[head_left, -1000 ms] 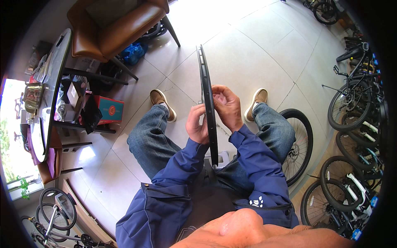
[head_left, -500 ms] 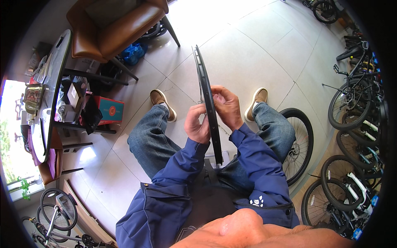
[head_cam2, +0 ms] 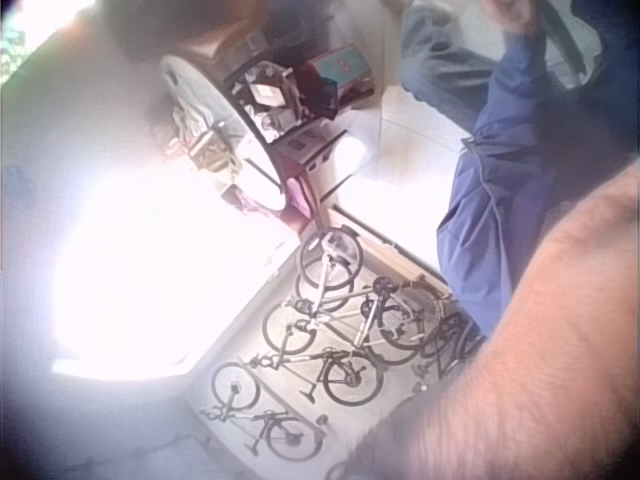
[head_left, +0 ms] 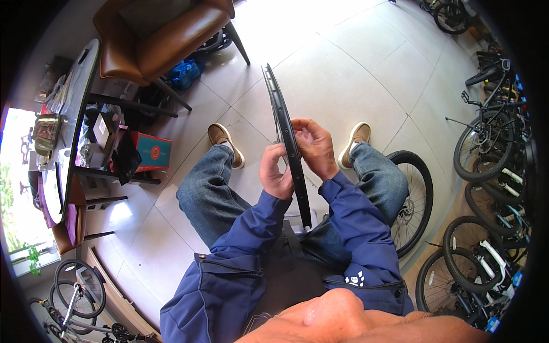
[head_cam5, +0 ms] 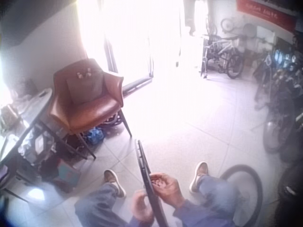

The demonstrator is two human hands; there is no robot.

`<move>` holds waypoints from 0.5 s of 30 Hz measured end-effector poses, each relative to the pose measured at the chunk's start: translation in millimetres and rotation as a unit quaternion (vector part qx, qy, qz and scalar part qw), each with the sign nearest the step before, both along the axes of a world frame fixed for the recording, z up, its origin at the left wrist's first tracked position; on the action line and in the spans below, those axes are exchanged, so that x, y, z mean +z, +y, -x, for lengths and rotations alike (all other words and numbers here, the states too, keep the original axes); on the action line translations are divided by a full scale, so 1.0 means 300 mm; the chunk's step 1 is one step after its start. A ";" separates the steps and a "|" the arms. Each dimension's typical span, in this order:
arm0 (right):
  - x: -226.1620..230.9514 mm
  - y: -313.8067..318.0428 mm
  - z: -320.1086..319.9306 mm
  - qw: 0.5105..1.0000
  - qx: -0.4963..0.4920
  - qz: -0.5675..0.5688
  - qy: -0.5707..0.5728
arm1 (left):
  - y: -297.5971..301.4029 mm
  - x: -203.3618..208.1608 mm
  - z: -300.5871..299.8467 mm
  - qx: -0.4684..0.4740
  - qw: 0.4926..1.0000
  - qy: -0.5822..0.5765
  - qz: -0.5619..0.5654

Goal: The person installs a bicycle tire onto a wheel rim. They first insert the tire bead into the rim and then work the remaining section into place by hand, rotating the wheel as needed.

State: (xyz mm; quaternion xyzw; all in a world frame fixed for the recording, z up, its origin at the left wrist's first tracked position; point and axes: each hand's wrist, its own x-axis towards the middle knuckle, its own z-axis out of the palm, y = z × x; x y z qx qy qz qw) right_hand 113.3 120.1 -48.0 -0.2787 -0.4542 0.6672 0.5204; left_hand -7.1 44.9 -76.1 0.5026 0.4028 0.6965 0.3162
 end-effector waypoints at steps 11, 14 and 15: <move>0.006 0.023 -0.003 0.998 0.029 -0.039 -0.029 | -0.004 0.040 0.008 0.069 0.993 0.091 -0.018; 0.016 0.030 -0.014 0.998 0.041 -0.043 -0.037 | -0.001 0.061 0.007 0.081 0.988 0.127 -0.017; 0.017 0.031 -0.016 0.997 0.046 -0.045 -0.034 | 0.001 0.065 0.008 0.084 0.987 0.139 -0.017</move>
